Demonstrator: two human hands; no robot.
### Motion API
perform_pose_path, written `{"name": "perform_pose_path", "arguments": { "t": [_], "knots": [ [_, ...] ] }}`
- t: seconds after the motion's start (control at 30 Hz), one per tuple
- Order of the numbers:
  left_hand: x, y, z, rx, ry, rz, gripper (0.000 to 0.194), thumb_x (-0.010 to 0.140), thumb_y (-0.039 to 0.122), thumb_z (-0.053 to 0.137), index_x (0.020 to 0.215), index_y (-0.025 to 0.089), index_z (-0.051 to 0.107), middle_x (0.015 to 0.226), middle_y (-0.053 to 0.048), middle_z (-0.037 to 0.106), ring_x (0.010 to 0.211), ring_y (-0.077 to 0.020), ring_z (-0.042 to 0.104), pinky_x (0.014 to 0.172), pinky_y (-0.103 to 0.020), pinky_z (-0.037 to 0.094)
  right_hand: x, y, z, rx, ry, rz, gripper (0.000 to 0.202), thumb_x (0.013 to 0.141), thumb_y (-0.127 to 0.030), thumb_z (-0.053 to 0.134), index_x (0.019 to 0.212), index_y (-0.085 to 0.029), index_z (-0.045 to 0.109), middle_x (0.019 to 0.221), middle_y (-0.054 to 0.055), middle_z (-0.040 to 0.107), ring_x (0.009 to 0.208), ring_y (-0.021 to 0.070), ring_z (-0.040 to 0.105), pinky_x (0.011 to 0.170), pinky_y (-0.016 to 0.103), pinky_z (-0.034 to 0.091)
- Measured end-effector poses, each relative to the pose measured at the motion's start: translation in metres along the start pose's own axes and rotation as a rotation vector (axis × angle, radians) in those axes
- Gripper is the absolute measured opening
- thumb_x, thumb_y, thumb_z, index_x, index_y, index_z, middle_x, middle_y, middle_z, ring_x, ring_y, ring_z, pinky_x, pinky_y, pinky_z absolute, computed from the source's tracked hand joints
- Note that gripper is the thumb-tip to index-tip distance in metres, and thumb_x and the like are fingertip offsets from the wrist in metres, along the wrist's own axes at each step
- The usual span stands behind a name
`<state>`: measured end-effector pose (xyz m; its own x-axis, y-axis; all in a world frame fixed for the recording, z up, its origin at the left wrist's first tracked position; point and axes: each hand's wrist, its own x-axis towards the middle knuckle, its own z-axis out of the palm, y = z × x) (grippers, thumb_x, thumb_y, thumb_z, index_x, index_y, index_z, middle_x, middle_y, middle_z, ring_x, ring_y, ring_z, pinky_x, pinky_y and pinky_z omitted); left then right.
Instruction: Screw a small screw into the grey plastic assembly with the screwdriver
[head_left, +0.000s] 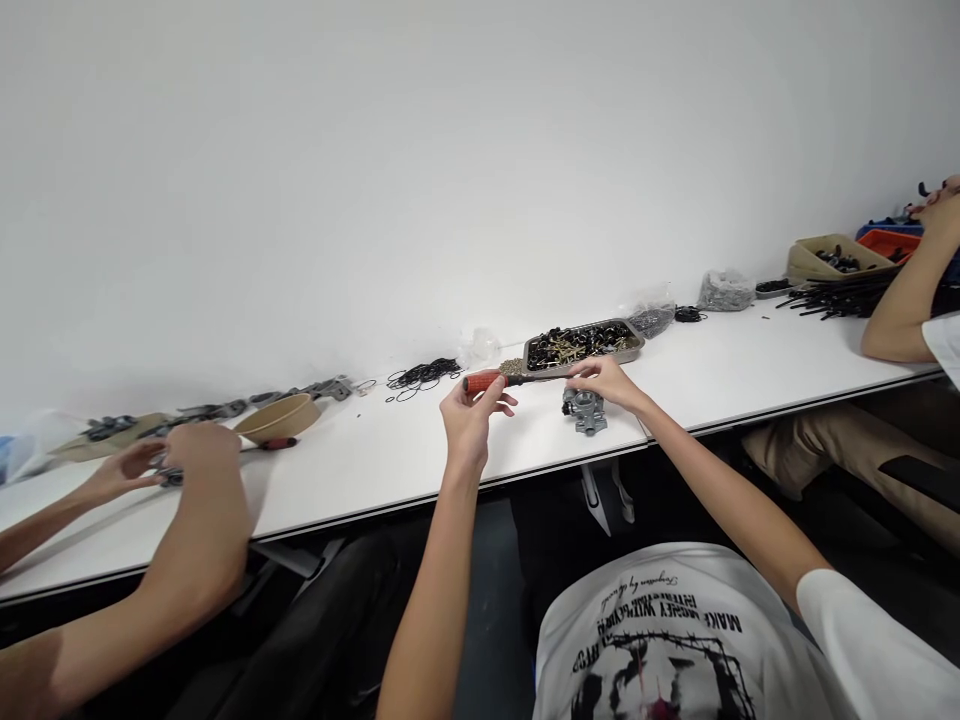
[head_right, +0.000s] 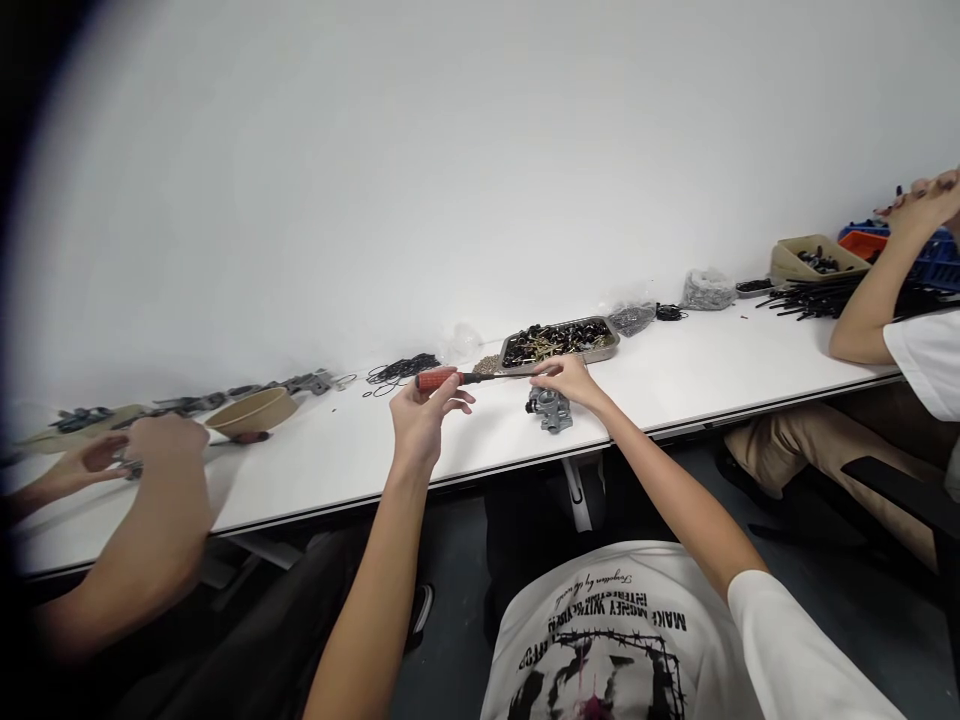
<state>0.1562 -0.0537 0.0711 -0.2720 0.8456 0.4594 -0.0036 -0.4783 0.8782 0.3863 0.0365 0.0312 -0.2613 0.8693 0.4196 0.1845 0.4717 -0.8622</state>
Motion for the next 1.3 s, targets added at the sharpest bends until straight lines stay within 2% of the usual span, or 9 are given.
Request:
{"name": "perform_pose_path", "arguments": {
  "t": [0.13, 0.43, 0.63, 0.73, 0.87, 1.0, 1.17, 1.3],
  "knots": [
    [0.0, 0.0, -0.001, 0.016, -0.008, -0.008, 0.036, 0.072, 0.042, 0.083, 0.088, 0.015, 0.066, 0.086, -0.005, 0.068, 0.056, -0.0144, 0.066, 0.049, -0.029, 0.053, 0.0, 0.004, -0.001, 0.006, 0.025, -0.034, 0.015, 0.075, -0.032, 0.08, 0.08, -0.017, 0.081, 0.089, 0.01, 0.079, 0.086, 0.0224, 0.072, 0.08, 0.034, 0.056],
    [0.003, 0.008, 0.004, 0.064, -0.061, 0.015, 0.034, 0.074, 0.041, 0.081, 0.088, 0.015, 0.064, 0.084, -0.005, 0.068, 0.056, -0.0148, 0.067, 0.049, -0.028, 0.053, 0.0, 0.002, -0.005, -0.054, 0.0, -0.046, 0.013, 0.071, -0.03, 0.083, 0.074, -0.018, 0.08, 0.084, 0.009, 0.078, 0.081, 0.022, 0.072, 0.076, 0.034, 0.056],
    [0.016, 0.022, 0.01, 0.125, -0.262, 0.029, 0.028, 0.074, 0.034, 0.082, 0.087, 0.015, 0.067, 0.078, -0.005, 0.069, 0.057, -0.0168, 0.067, 0.048, -0.028, 0.053, -0.001, -0.001, -0.009, -0.046, -0.065, -0.011, 0.018, 0.064, -0.034, 0.088, 0.069, -0.018, 0.08, 0.08, 0.008, 0.077, 0.077, 0.0228, 0.071, 0.071, 0.034, 0.056],
    [0.025, 0.028, 0.017, 0.106, -0.306, 0.062, 0.025, 0.074, 0.031, 0.081, 0.088, 0.015, 0.067, 0.079, -0.007, 0.069, 0.065, -0.0206, 0.07, 0.052, -0.032, 0.057, -0.004, -0.004, -0.01, 0.037, -0.129, 0.036, 0.021, 0.062, -0.036, 0.09, 0.07, -0.019, 0.081, 0.081, 0.008, 0.077, 0.076, 0.0225, 0.071, 0.071, 0.035, 0.057],
    [0.034, 0.032, 0.029, 0.065, -0.295, 0.134, 0.026, 0.076, 0.031, 0.081, 0.091, 0.015, 0.067, 0.082, -0.008, 0.071, 0.066, -0.0209, 0.071, 0.055, -0.034, 0.06, -0.008, -0.007, -0.011, 0.157, -0.165, 0.101, 0.027, 0.059, -0.039, 0.093, 0.07, -0.019, 0.079, 0.082, 0.008, 0.077, 0.077, 0.0219, 0.071, 0.071, 0.035, 0.057],
    [0.035, 0.034, 0.034, 0.048, -0.265, 0.185, 0.03, 0.078, 0.038, 0.08, 0.095, 0.016, 0.068, 0.083, -0.007, 0.072, 0.063, -0.0177, 0.069, 0.051, -0.029, 0.058, -0.013, -0.012, -0.013, 0.19, -0.187, 0.098, 0.033, 0.063, -0.044, 0.091, 0.078, -0.018, 0.079, 0.088, 0.009, 0.077, 0.083, 0.0228, 0.071, 0.075, 0.037, 0.059],
    [0.032, 0.038, 0.03, -0.03, -0.216, 0.128, 0.027, 0.08, 0.037, 0.078, 0.094, 0.016, 0.067, 0.084, -0.008, 0.072, 0.065, -0.0186, 0.07, 0.052, -0.03, 0.057, -0.026, -0.014, -0.022, 0.077, -0.251, -0.032, 0.048, 0.067, -0.039, 0.089, 0.11, -0.023, 0.073, 0.121, 0.01, 0.072, 0.109, 0.0257, 0.068, 0.093, 0.041, 0.058],
    [0.033, 0.038, 0.025, -0.046, -0.168, 0.128, 0.027, 0.079, 0.037, 0.079, 0.094, 0.017, 0.068, 0.081, -0.007, 0.071, 0.063, -0.0178, 0.069, 0.051, -0.029, 0.056, -0.041, 0.001, -0.02, -0.078, -0.185, -0.091, 0.047, 0.068, -0.036, 0.089, 0.109, -0.027, 0.067, 0.124, 0.006, 0.068, 0.119, 0.0269, 0.063, 0.106, 0.048, 0.051]
  ]
}}
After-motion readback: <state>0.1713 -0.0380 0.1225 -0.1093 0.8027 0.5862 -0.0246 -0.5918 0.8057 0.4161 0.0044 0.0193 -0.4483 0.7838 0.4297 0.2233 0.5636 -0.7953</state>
